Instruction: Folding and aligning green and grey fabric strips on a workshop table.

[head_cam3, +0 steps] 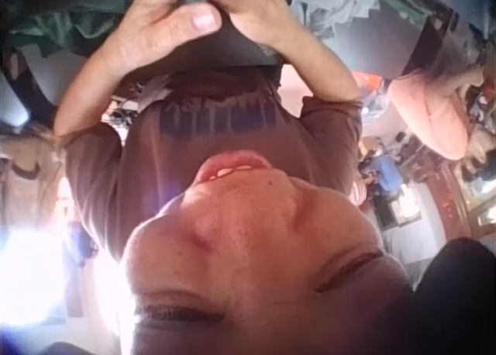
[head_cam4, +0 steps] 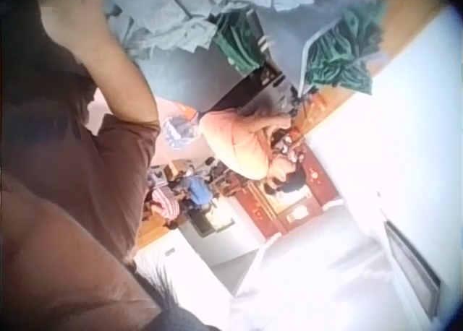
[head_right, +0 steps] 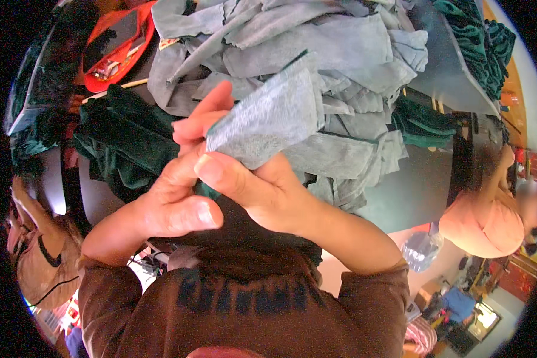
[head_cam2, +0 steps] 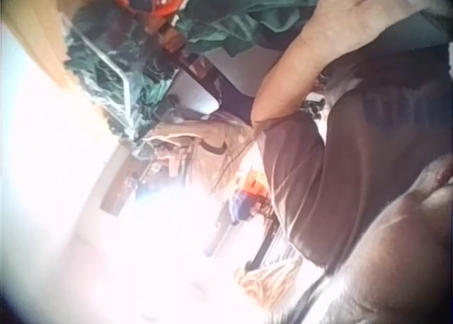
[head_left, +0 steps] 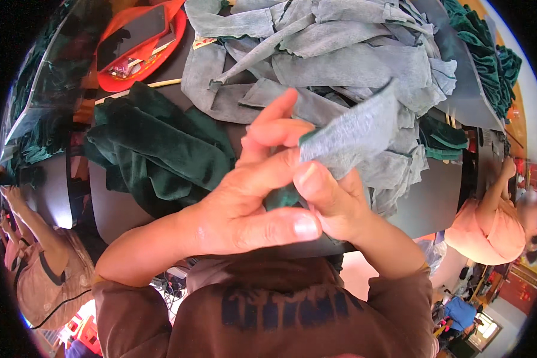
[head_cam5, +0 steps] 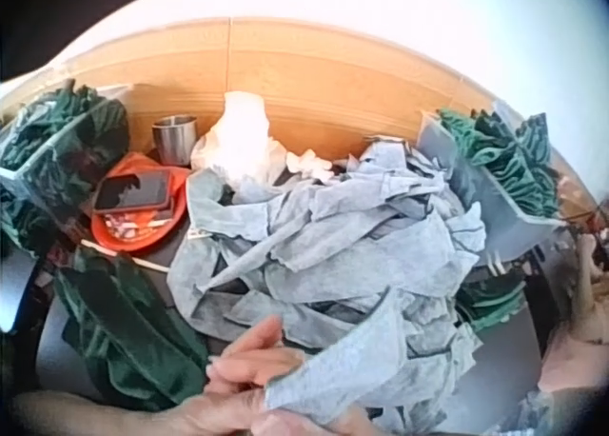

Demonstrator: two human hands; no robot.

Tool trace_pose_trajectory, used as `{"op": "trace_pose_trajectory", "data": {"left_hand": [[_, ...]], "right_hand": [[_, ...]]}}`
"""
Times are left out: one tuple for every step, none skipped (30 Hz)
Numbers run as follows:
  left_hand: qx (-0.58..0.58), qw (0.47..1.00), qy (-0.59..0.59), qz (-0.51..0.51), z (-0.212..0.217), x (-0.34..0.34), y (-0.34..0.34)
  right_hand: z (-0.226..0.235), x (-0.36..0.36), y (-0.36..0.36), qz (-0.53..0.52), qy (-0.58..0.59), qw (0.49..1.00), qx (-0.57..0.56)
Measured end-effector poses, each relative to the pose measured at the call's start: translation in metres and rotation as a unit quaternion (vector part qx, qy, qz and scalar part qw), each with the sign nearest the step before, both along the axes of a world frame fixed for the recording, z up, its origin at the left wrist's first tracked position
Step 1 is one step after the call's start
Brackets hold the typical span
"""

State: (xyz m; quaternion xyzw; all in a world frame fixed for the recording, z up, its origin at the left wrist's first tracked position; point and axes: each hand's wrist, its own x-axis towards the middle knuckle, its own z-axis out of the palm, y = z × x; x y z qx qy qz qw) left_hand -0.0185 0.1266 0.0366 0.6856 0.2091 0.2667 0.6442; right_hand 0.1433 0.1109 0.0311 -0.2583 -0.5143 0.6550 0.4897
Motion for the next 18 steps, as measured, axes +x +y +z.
{"op": "trace_pose_trajectory", "data": {"left_hand": [[0.000, 1.000, -0.001, 0.000, 0.000, 0.002, 0.000], [-0.006, 0.999, -0.041, 0.012, -0.002, 0.004, 0.001], [-0.013, 0.996, -0.081, 0.023, -0.004, 0.005, 0.002], [-0.038, 0.996, -0.081, 0.021, -0.006, 0.003, 0.001], [-0.037, 0.996, -0.080, 0.023, -0.005, 0.003, 0.000], [0.002, 0.996, -0.080, 0.027, -0.004, 0.004, 0.000], [0.040, 0.996, -0.079, 0.032, -0.003, 0.004, -0.001], [0.030, 0.996, -0.075, 0.033, 0.000, 0.004, -0.001], [0.028, 0.996, -0.076, 0.032, 0.000, 0.002, 0.000], [0.070, 0.997, -0.031, 0.017, -0.001, -0.001, 0.001], [0.113, 0.993, 0.013, 0.002, -0.001, -0.002, 0.003], [0.113, 0.994, 0.012, 0.001, -0.002, -0.001, 0.003], [0.094, 0.996, 0.006, 0.006, -0.003, 0.001, 0.001], [0.075, 0.997, 0.002, 0.010, -0.004, 0.003, 0.001], [0.075, 0.997, 0.002, 0.010, -0.004, 0.003, 0.001], [0.084, 0.996, -0.002, 0.010, -0.005, 0.002, 0.002], [0.093, 0.996, -0.006, 0.011, -0.005, 0.002, 0.002], [0.120, 0.993, 0.004, 0.006, -0.005, 0.002, 0.005]], "right_hand": [[0.002, 0.000, -0.001, 0.003, 0.019, 0.999, -0.025], [0.005, 0.003, -0.002, 0.006, 0.047, 0.995, -0.088], [0.007, 0.006, -0.001, 0.003, 0.046, 0.995, -0.088], [0.008, 0.008, 0.002, -0.038, 0.002, 0.995, -0.095], [0.010, 0.010, 0.004, -0.072, -0.041, 0.991, -0.101], [0.010, 0.014, 0.006, -0.071, -0.040, 0.992, -0.100], [0.008, 0.018, 0.007, -0.075, 0.031, 0.992, -0.097], [0.007, 0.020, 0.008, -0.082, 0.100, 0.987, -0.094], [0.006, 0.019, 0.008, -0.084, 0.099, 0.987, -0.095], [0.006, 0.017, 0.009, -0.093, 0.083, 0.987, -0.100], [0.007, 0.016, 0.009, -0.102, 0.065, 0.987, -0.103], [0.008, 0.015, 0.007, -0.096, 0.045, 0.991, -0.081], [0.010, 0.012, 0.005, -0.097, 0.045, 0.991, -0.082], [0.011, 0.007, 0.003, -0.079, 0.023, 0.991, -0.108], [0.011, 0.004, 0.003, -0.062, 0.002, 0.989, -0.133], [0.010, 0.003, 0.002, -0.047, 0.012, 0.989, -0.137], [0.007, 0.002, 0.001, -0.047, 0.013, 0.989, -0.137], [0.004, 0.000, -0.001, -0.042, 0.023, 0.987, -0.156]]}}
